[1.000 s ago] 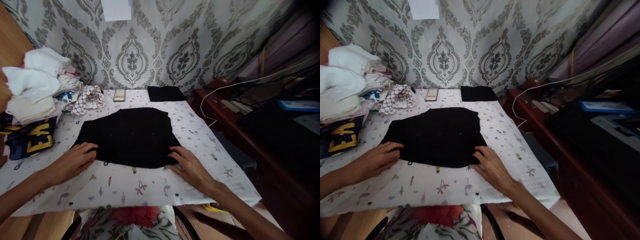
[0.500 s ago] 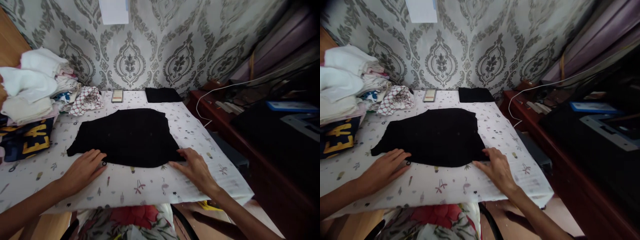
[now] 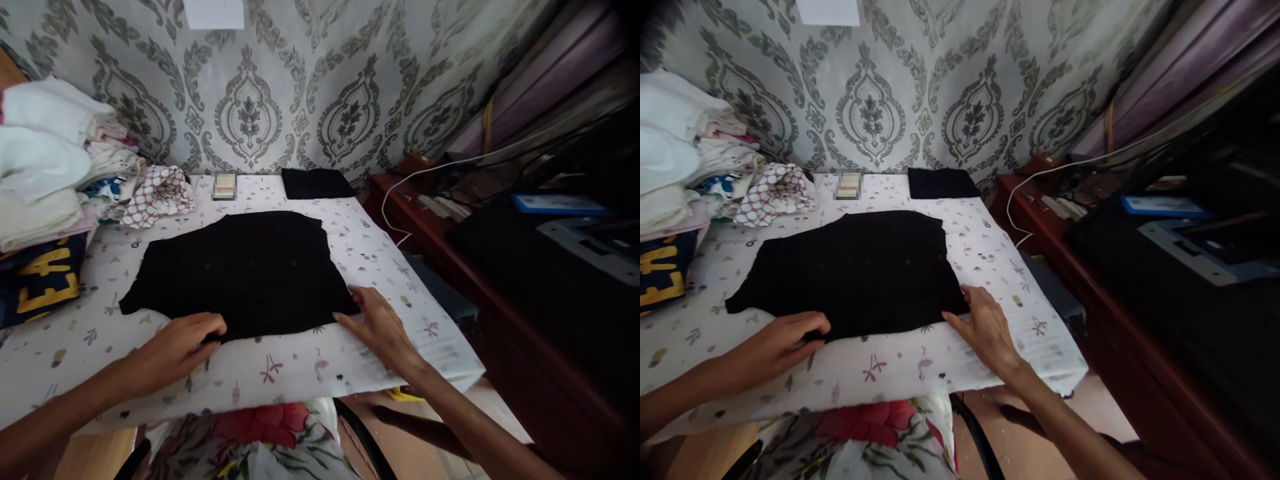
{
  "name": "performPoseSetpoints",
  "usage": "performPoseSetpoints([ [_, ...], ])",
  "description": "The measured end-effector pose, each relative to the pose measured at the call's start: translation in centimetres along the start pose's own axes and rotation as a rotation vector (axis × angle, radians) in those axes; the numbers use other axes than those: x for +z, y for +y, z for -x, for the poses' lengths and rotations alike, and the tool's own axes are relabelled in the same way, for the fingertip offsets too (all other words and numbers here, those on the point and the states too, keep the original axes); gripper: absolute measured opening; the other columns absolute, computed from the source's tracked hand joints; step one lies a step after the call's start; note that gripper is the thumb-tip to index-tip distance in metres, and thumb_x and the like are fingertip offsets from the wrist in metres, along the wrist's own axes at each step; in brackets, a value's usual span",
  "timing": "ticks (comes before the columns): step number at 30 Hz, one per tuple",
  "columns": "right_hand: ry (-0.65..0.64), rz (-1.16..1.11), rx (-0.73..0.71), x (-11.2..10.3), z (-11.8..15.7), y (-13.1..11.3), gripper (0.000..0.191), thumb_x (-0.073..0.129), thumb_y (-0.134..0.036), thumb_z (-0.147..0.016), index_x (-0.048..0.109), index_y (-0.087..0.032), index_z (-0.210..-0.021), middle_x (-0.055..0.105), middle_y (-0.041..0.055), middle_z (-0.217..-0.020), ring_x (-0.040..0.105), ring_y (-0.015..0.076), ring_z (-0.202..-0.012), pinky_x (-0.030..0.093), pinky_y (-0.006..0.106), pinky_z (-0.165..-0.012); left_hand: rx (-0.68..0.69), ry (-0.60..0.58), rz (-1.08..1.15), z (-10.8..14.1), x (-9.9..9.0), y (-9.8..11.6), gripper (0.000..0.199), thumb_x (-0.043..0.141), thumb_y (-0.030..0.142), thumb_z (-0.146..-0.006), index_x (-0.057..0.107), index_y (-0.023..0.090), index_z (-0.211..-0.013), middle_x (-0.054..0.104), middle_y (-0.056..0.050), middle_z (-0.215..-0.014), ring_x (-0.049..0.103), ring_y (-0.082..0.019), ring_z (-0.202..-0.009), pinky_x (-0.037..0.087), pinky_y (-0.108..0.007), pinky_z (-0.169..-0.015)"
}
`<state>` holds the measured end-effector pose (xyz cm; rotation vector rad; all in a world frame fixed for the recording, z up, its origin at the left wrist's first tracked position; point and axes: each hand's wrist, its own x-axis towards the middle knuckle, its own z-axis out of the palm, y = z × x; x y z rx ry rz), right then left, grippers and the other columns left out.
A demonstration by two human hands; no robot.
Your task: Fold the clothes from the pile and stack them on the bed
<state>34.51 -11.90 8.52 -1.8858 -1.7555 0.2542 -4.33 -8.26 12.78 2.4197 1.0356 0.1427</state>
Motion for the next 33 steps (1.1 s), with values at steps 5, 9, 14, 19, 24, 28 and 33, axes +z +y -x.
performPoseSetpoints([
  [5,-0.064,-0.080,0.052,-0.8,0.0,-0.1,0.015,0.064,-0.039,-0.079,0.061,-0.025,-0.084,0.066,0.0022,-0.081,0.059,0.0192,-0.065,0.049,0.033,-0.062,0.095,0.030,-0.222,1.6,0.1,-1.7,0.031,0.045,0.033,-0.100,0.060,0.028,-0.126,0.067,-0.006,-0.125,0.061,-0.025,-0.118,0.048,-0.038,-0.098],
  [9,-0.031,-0.201,0.066,-1.2,0.1,-0.5,0.011,0.060,-0.035,-0.082,0.058,-0.025,-0.081,0.063,0.0010,-0.075,0.058,0.0186,-0.066,0.047,0.031,-0.062,0.087,0.083,-0.412,3.0,-1.3,-4.9,0.033,0.038,0.025,-0.098,0.065,0.026,-0.116,0.068,-0.007,-0.114,0.063,-0.025,-0.104,0.049,-0.038,-0.088],
  [14,0.033,-0.299,0.065,-1.2,0.2,-0.8,0.015,0.060,-0.038,-0.084,0.059,-0.024,-0.081,0.066,0.0044,-0.086,0.059,0.0199,-0.075,0.047,0.032,-0.064,0.013,0.121,-0.475,5.1,-3.5,-8.3,0.029,0.040,0.021,-0.097,0.066,0.026,-0.108,0.068,-0.004,-0.111,0.063,-0.025,-0.100,0.048,-0.038,-0.084],
  [19,0.041,-0.492,0.093,-1.9,0.0,-1.3,0.023,0.067,-0.045,-0.082,0.058,-0.024,-0.080,0.055,-0.0005,-0.069,0.053,0.0167,-0.065,0.044,0.029,-0.058,-0.006,0.098,-0.514,5.8,-3.5,-8.2,0.029,0.041,0.022,-0.097,0.065,0.028,-0.113,0.070,-0.002,-0.111,0.064,-0.026,-0.102,0.046,-0.039,-0.089],
  [24,-0.273,-0.756,0.276,-2.4,-0.3,-1.5,0.039,0.074,-0.057,-0.075,0.057,-0.023,-0.084,0.048,-0.0059,-0.065,0.039,0.0084,-0.049,0.035,0.024,-0.045,-0.039,0.130,-0.555,5.7,-3.3,-8.6,0.038,0.042,0.018,-0.091,0.064,0.027,-0.120,0.070,-0.007,-0.111,0.064,-0.028,-0.103,0.047,-0.041,-0.087],
  [28,-0.336,-0.759,0.302,-2.3,-0.4,-1.2,0.050,0.078,-0.061,-0.068,0.062,-0.021,-0.094,0.054,-0.0045,-0.070,0.044,0.0085,-0.051,0.039,0.025,-0.047,-0.063,0.139,-0.608,5.9,-3.9,-9.1,0.044,0.036,0.006,-0.087,0.065,0.026,-0.114,0.070,-0.004,-0.104,0.063,-0.029,-0.102,0.045,-0.042,-0.088],
  [33,-0.434,-0.703,0.356,-2.9,-0.7,-1.1,0.053,0.080,-0.062,-0.065,0.062,-0.019,-0.090,0.047,-0.0075,-0.063,0.038,0.0065,-0.047,0.031,0.023,-0.043,-0.128,0.126,-0.617,6.1,-4.7,-8.0,0.042,0.027,0.003,-0.091,0.063,0.017,-0.105,0.068,-0.005,-0.095,0.062,-0.029,-0.099,0.047,-0.045,-0.088],
])
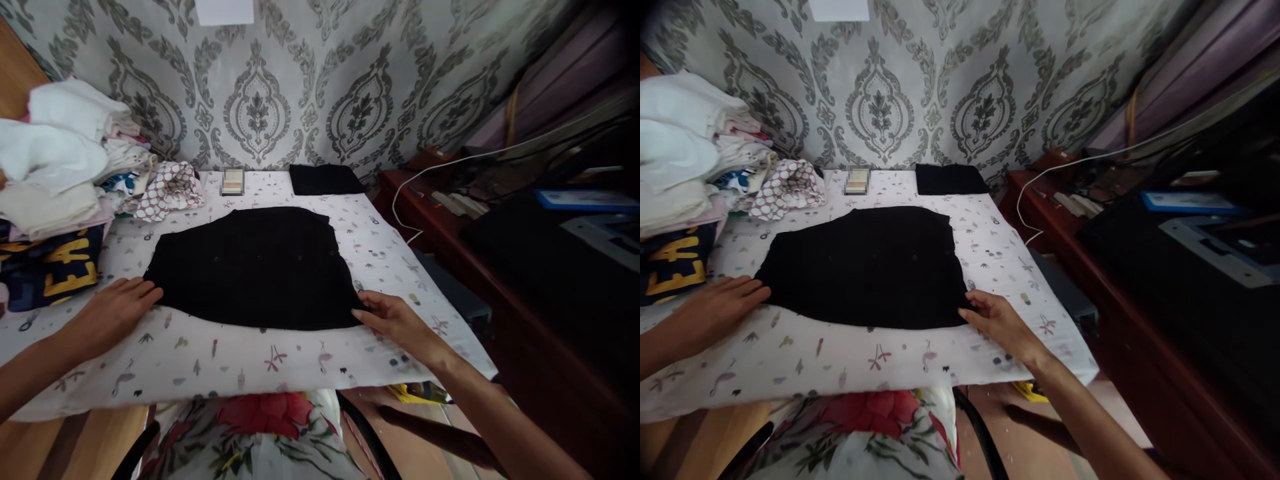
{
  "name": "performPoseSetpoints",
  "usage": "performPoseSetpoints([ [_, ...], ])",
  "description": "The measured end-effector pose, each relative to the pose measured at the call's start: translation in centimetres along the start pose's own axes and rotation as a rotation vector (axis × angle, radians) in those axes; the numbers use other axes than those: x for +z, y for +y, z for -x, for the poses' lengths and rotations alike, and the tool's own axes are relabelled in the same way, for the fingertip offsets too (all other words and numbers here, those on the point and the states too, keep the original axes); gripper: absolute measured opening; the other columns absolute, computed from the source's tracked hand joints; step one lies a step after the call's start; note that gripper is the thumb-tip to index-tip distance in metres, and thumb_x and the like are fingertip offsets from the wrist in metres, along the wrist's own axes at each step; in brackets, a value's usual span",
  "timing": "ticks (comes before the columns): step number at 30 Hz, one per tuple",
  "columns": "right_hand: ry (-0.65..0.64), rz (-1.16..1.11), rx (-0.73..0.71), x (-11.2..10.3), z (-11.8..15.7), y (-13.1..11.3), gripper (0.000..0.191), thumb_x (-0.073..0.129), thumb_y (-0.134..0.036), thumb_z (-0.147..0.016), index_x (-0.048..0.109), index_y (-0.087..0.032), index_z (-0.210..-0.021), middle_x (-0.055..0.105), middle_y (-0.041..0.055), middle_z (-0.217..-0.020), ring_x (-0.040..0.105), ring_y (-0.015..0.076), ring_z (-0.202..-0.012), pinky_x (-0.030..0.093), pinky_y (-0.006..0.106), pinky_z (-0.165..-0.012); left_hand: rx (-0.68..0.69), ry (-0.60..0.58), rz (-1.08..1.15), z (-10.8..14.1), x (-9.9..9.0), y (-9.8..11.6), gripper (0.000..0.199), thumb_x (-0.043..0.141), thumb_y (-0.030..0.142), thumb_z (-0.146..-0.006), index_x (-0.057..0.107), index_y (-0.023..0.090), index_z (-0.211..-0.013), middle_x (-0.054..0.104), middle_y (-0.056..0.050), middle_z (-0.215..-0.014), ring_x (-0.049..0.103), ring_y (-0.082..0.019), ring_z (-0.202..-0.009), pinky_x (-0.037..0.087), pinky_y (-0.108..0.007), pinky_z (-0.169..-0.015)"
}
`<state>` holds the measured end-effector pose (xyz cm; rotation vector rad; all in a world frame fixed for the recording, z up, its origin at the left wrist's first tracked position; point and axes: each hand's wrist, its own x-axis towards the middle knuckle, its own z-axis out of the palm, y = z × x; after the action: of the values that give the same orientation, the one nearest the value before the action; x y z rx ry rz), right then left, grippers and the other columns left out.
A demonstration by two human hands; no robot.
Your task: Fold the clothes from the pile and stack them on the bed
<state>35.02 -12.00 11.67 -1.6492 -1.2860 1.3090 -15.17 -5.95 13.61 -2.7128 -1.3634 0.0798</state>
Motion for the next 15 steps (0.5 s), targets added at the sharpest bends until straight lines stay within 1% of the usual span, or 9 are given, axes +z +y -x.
performPoseSetpoints([
  [2,-0.021,0.019,0.017,-0.1,-0.1,-0.3,0.051,0.080,-0.061,-0.064,0.059,-0.019,-0.084,0.045,-0.0079,-0.062,0.039,0.0065,-0.047,0.030,0.022,-0.042,0.016,-0.030,-0.003,-0.4,-0.8,0.9,0.040,0.025,0.006,-0.094,0.063,0.017,-0.100,0.067,-0.006,-0.092,0.062,-0.029,-0.097,0.047,-0.045,-0.088],
  [3,-0.028,0.026,0.015,0.0,-0.2,-0.4,0.050,0.081,-0.061,-0.064,0.058,-0.020,-0.081,0.045,-0.0080,-0.061,0.039,0.0066,-0.047,0.030,0.022,-0.042,0.035,-0.038,0.027,-0.8,-1.1,1.7,0.037,0.027,0.011,-0.096,0.063,0.018,-0.098,0.067,-0.006,-0.091,0.062,-0.028,-0.096,0.048,-0.045,-0.088],
  [5,-0.029,0.027,0.003,0.1,-0.4,-0.6,0.051,0.081,-0.062,-0.062,0.055,-0.021,-0.075,0.043,-0.0084,-0.059,0.039,0.0069,-0.046,0.029,0.022,-0.041,0.060,-0.031,0.152,-2.0,-1.6,3.6,0.029,0.032,0.024,-0.099,0.061,0.021,-0.098,0.066,-0.006,-0.093,0.062,-0.025,-0.093,0.049,-0.041,-0.088],
  [6,-0.027,0.024,-0.004,0.2,-0.5,-0.7,0.051,0.081,-0.063,-0.062,0.052,-0.022,-0.072,0.042,-0.0086,-0.058,0.038,0.0070,-0.045,0.028,0.022,-0.041,0.055,-0.017,0.226,-2.9,-1.7,4.8,0.027,0.035,0.031,-0.100,0.060,0.021,-0.100,0.066,-0.005,-0.095,0.062,-0.024,-0.092,0.050,-0.039,-0.087],
  [8,-0.031,0.016,-0.016,0.4,-0.7,-0.9,0.052,0.080,-0.063,-0.063,0.048,-0.022,-0.065,0.039,-0.0086,-0.056,0.036,0.0069,-0.046,0.028,0.023,-0.041,0.011,0.000,0.332,-4.6,-1.5,7.2,0.026,0.040,0.038,-0.098,0.059,0.021,-0.104,0.064,-0.006,-0.097,0.060,-0.023,-0.092,0.050,-0.037,-0.084],
  [11,-0.057,-0.004,-0.011,0.3,-0.6,-1.0,0.052,0.080,-0.061,-0.065,0.047,-0.022,-0.063,0.040,-0.0080,-0.055,0.034,0.0071,-0.048,0.027,0.023,-0.044,-0.032,-0.019,0.418,-6.5,-1.0,9.9,0.021,0.046,0.037,-0.094,0.058,0.020,-0.100,0.062,-0.006,-0.098,0.058,-0.023,-0.092,0.050,-0.039,-0.083],
  [13,-0.059,-0.034,0.006,-0.1,-0.5,-0.9,0.050,0.082,-0.061,-0.063,0.051,-0.021,-0.066,0.043,-0.0076,-0.056,0.035,0.0075,-0.050,0.029,0.023,-0.046,-0.011,-0.070,0.498,-6.8,-0.9,10.7,0.016,0.047,0.033,-0.092,0.058,0.021,-0.095,0.062,-0.005,-0.100,0.058,-0.022,-0.093,0.050,-0.038,-0.083],
  [15,-0.066,-0.064,0.022,-0.6,-0.4,-0.7,0.049,0.083,-0.059,-0.062,0.054,-0.021,-0.069,0.046,-0.0072,-0.058,0.039,0.0078,-0.051,0.032,0.023,-0.048,0.044,-0.156,0.585,-6.2,-1.0,10.8,0.016,0.047,0.032,-0.093,0.060,0.023,-0.096,0.064,-0.004,-0.103,0.060,-0.021,-0.097,0.051,-0.036,-0.084],
])
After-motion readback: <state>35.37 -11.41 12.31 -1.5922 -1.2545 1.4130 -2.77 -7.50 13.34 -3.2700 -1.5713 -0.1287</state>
